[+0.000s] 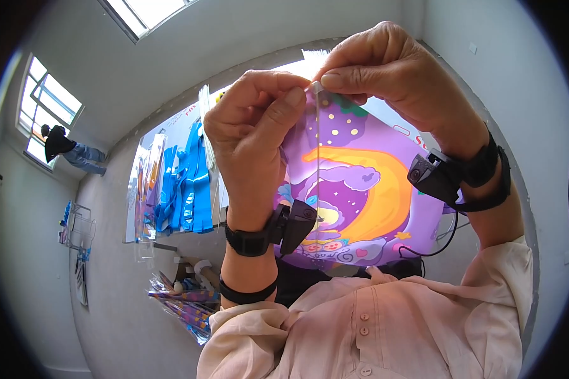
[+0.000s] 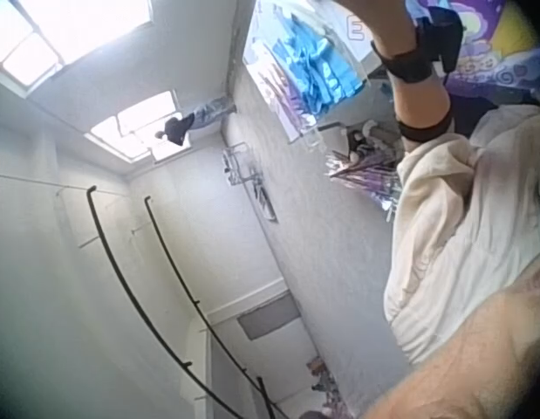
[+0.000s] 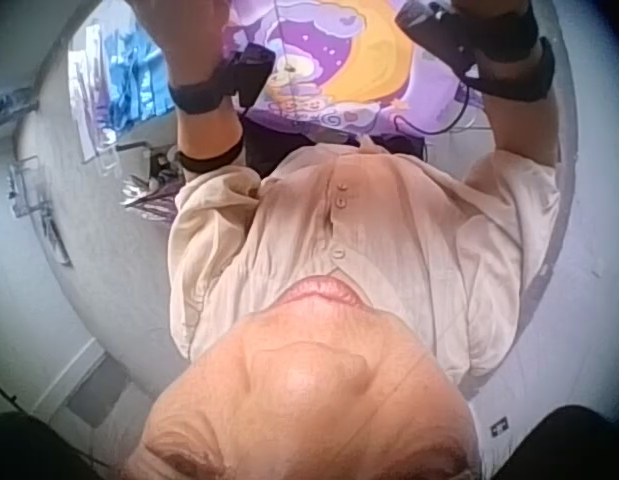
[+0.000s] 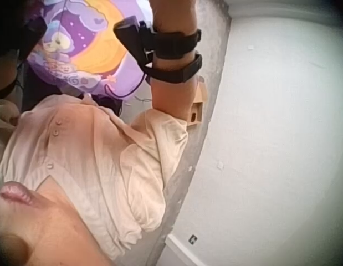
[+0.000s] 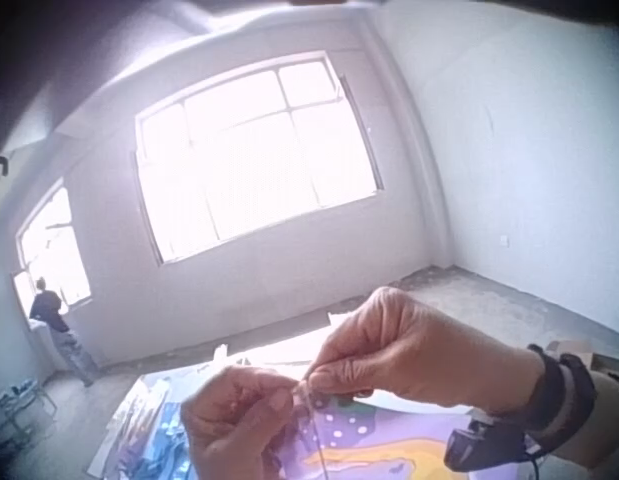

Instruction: Assembling a kite by attaching strings and supporting rods to the plastic film.

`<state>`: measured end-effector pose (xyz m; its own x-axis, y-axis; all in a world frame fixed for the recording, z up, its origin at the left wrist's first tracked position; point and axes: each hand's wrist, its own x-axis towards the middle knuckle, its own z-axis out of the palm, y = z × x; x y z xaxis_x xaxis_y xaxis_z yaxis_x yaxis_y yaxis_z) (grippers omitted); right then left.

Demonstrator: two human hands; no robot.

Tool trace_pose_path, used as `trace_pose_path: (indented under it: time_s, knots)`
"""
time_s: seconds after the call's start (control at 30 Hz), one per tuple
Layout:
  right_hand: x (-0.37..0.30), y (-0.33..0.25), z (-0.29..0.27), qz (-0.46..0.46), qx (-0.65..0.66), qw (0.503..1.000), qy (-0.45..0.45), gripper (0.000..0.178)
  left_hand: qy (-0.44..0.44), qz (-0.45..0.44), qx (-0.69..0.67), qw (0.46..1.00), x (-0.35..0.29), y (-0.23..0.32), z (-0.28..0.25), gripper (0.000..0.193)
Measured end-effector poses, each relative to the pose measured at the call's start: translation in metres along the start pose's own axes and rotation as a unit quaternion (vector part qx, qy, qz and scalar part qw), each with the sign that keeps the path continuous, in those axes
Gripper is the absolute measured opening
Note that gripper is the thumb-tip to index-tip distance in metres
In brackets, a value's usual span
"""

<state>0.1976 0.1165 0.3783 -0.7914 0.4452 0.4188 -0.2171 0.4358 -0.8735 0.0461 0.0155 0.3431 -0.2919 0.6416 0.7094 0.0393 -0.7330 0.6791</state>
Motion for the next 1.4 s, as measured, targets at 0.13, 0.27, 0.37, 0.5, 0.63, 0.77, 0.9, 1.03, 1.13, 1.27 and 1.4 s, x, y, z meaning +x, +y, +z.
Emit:
trace_pose_path:
  time_s: [0.13, 0.27, 0.37, 0.5, 0.63, 0.77, 0.9, 1.03, 1.13, 1.27, 1.4]
  knots:
    - [-0.004, -0.003, 0.007, -0.006, -0.035, 0.999, 0.028, 0.017, 0.019, -0.058, -0.022, 0.998, -0.001, 0.003, 0.000, 0.007]
    - [-0.006, -0.005, 0.009, -0.015, -0.040, 0.999, 0.028, 0.016, -0.003, -0.067, -0.010, 0.998, 0.002, 0.007, 0.000, 0.008]
    - [-0.006, -0.005, 0.011, -0.010, -0.043, 0.999, 0.017, 0.015, -0.007, -0.046, 0.023, 0.999, 0.000, 0.009, -0.001, 0.008]
    - [-0.009, -0.001, 0.012, 0.003, -0.018, 1.000, 0.014, 0.014, -0.002, -0.037, 0.060, 0.997, -0.002, 0.006, -0.004, 0.008]
    - [-0.012, 0.002, 0.010, 0.000, -0.023, 1.000, 0.017, 0.013, -0.030, -0.037, 0.101, 0.994, -0.001, 0.005, -0.007, 0.006]
    - [-0.013, 0.006, 0.008, 0.001, -0.011, 1.000, 0.010, 0.013, -0.041, -0.036, 0.142, 0.988, -0.001, 0.005, -0.005, 0.008]
    - [-0.012, 0.008, 0.008, -0.009, -0.041, 0.999, 0.013, 0.014, -0.044, -0.034, 0.134, 0.989, 0.000, 0.005, -0.005, 0.009]
    - [-0.011, 0.010, 0.010, -0.025, -0.057, 0.998, 0.023, 0.013, -0.061, -0.036, 0.144, 0.987, 0.000, 0.004, -0.009, 0.010]
    - [-0.010, 0.007, 0.009, -0.025, -0.077, 0.996, 0.020, 0.012, -0.077, -0.041, 0.154, 0.984, 0.000, 0.003, -0.010, 0.011]
    - [-0.009, 0.002, 0.010, -0.032, -0.156, 0.987, 0.012, 0.010, -0.056, -0.047, 0.142, 0.987, 0.000, 0.000, -0.005, 0.009]
    - [-0.007, 0.000, 0.013, -0.049, -0.200, 0.979, 0.000, 0.008, -0.065, -0.056, 0.135, 0.987, 0.000, -0.003, -0.006, 0.010]
